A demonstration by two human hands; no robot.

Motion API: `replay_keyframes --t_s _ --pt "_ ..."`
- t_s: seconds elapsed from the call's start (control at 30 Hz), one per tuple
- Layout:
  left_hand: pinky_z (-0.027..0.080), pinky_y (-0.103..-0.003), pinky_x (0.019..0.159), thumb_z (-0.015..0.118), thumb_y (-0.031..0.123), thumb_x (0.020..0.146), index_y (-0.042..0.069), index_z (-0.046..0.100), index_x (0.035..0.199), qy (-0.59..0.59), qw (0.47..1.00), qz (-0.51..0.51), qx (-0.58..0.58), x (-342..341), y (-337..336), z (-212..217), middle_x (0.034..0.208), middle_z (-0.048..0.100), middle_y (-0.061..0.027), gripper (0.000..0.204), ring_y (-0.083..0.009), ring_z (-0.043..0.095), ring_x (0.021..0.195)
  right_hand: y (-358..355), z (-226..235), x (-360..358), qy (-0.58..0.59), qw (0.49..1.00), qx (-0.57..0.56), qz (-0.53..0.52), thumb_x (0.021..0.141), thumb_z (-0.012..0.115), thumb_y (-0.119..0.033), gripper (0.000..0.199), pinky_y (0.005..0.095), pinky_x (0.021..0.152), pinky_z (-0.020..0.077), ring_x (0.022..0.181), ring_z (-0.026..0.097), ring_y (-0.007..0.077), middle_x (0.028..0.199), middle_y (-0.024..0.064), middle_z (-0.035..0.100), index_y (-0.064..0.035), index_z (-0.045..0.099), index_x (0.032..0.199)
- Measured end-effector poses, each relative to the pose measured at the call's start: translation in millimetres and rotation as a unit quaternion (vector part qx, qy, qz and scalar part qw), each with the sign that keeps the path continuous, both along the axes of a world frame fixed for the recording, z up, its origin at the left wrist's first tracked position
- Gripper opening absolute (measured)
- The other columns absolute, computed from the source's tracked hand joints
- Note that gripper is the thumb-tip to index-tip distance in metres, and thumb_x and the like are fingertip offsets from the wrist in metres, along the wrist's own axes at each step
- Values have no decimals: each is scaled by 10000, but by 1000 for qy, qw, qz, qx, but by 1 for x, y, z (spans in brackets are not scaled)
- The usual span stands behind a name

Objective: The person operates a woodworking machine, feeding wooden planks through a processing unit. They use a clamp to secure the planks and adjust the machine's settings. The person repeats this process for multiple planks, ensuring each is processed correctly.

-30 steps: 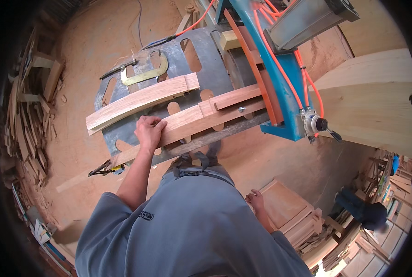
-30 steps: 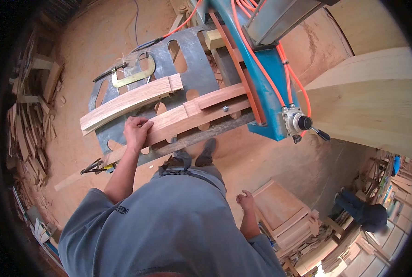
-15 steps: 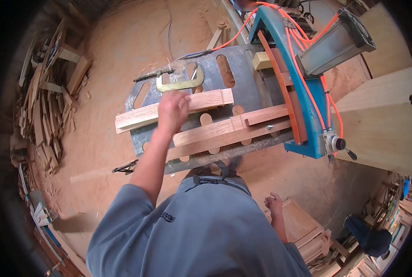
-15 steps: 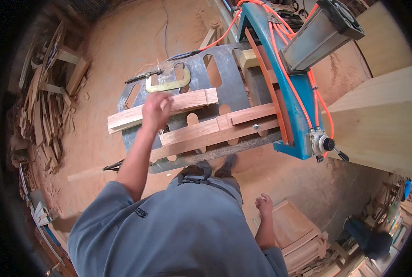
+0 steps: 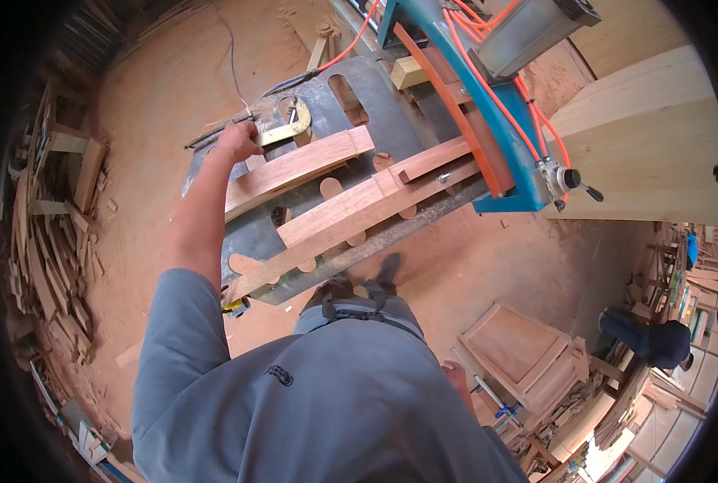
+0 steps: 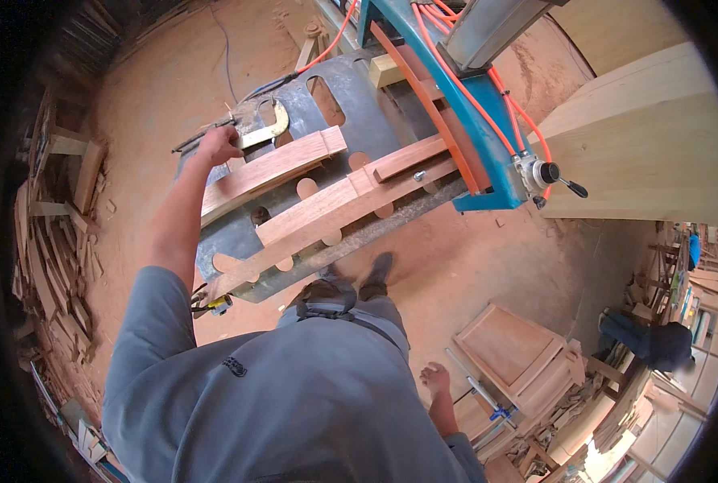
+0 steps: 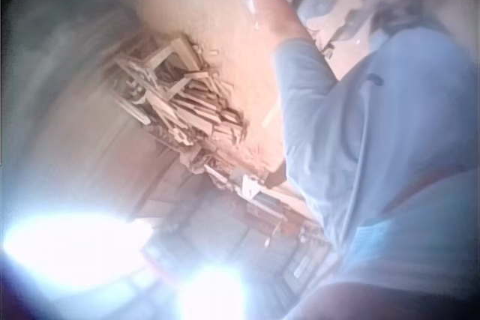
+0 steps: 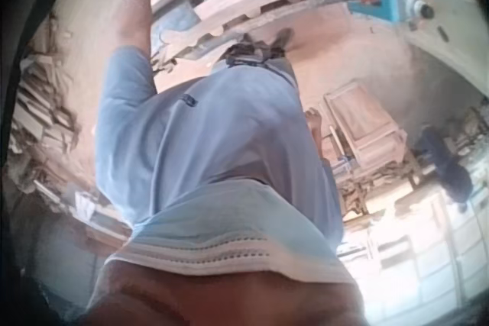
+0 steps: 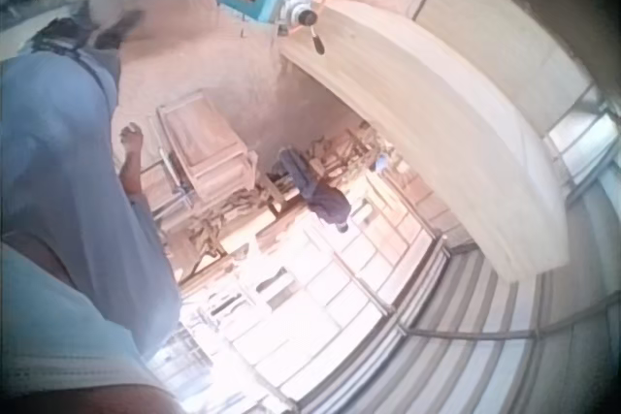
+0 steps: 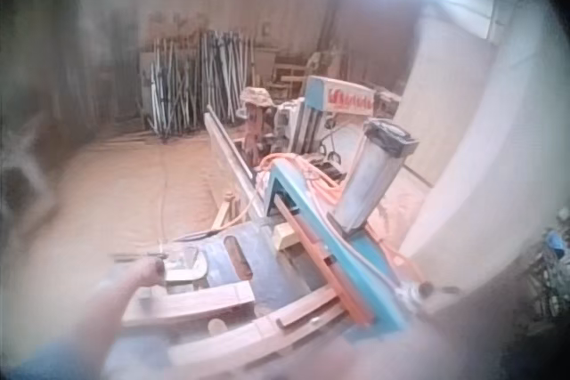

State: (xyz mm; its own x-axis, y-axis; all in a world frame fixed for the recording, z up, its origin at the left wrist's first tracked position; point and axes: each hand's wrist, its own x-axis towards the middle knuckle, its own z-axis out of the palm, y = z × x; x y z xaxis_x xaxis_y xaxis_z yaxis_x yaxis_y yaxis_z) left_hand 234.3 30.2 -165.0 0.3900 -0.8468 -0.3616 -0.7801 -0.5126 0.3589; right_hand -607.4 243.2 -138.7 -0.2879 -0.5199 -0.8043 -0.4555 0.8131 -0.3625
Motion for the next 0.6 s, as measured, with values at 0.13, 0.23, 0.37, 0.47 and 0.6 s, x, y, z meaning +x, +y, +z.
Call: replay_keyframes --t_s 0.13,0.23,0.37,0.47,0.6 --pt "523 -441 847 867 283 700 76 719 956 -116 986 13 -116 -7 -4 67 953 734 -147 361 -347 675 896 22 6 -5 6 1000 22 21 936 590 -36 312 317 543 514 692 677 215 864 150 699 -10 605 1246" --pt "535 -461 870 814 331 781 96 748 1020 -148 972 40 -178 -27 4 161 1000 747 -150 342 -348 672 978 -10 2 4 15 989 -18 144 947 598 -87 284 328 595 538 725 687 206 873 164 705 -17 642 1218" --pt "520 -384 739 699 319 899 18 730 981 -15 910 133 -393 -88 39 245 839 720 -131 314 -260 672 795 -108 -29 41 73 911 -148 377 949 631 -175 340 305 792 554 866 703 183 931 169 722 17 664 1227" --pt "496 -294 650 636 289 971 17 703 922 108 901 190 -376 -138 71 273 769 686 -48 284 -117 619 697 -174 17 146 -138 906 -239 321 988 608 -208 391 321 810 527 886 654 174 1015 83 703 23 617 1304" --pt "543 -292 656 639 174 987 24 666 1020 476 731 278 -402 -216 112 212 873 739 -71 157 -156 679 748 -194 108 264 -382 838 -208 329 1060 513 -353 480 386 996 504 1102 671 232 1279 128 657 -15 542 1400"
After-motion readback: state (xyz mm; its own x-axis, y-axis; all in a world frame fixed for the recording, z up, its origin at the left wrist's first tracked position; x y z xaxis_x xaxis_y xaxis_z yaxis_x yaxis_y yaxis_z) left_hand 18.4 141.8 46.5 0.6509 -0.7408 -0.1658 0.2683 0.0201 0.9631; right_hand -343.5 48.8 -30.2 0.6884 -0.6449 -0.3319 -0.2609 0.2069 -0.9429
